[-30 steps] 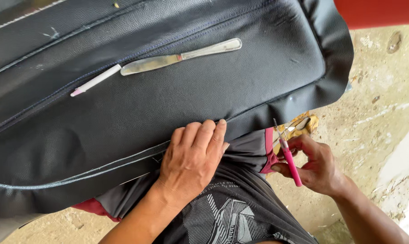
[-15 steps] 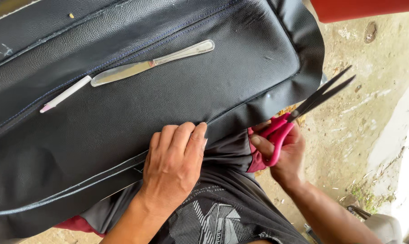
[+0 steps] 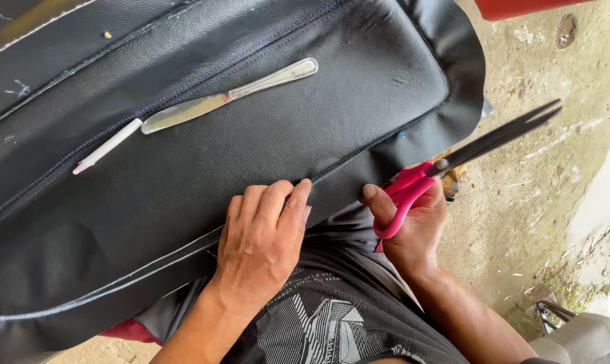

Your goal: The person reupholsters a car door panel, using a butter-style knife to tuck the black leather fabric into the seams and shears to trim the excess material.

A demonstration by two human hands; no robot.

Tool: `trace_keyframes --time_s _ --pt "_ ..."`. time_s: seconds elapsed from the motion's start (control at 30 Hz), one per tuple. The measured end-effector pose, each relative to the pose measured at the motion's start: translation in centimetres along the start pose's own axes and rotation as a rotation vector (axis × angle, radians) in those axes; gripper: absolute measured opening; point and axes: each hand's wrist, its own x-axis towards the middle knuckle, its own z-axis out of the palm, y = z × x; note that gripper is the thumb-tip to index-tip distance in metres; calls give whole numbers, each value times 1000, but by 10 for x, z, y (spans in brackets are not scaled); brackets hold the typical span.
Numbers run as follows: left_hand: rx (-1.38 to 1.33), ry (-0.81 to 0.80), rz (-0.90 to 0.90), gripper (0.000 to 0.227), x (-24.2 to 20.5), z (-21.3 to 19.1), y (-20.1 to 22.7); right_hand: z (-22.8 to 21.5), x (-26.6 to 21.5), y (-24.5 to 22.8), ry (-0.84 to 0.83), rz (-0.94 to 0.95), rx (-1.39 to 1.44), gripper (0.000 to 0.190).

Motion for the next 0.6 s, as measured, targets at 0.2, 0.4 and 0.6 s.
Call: trace_keyframes --time_s 0.2,0.4,0.6 --pt "-19 -9 -9 37 -3 1 -1 -6 -1 -3 6 65 -9 40" --pt "-13 -36 5 39 -2 0 0 -8 -5 4 20 65 -23 41" --pt "71 -41 72 41 16 10 3 -1 -3 15 32 97 64 33"
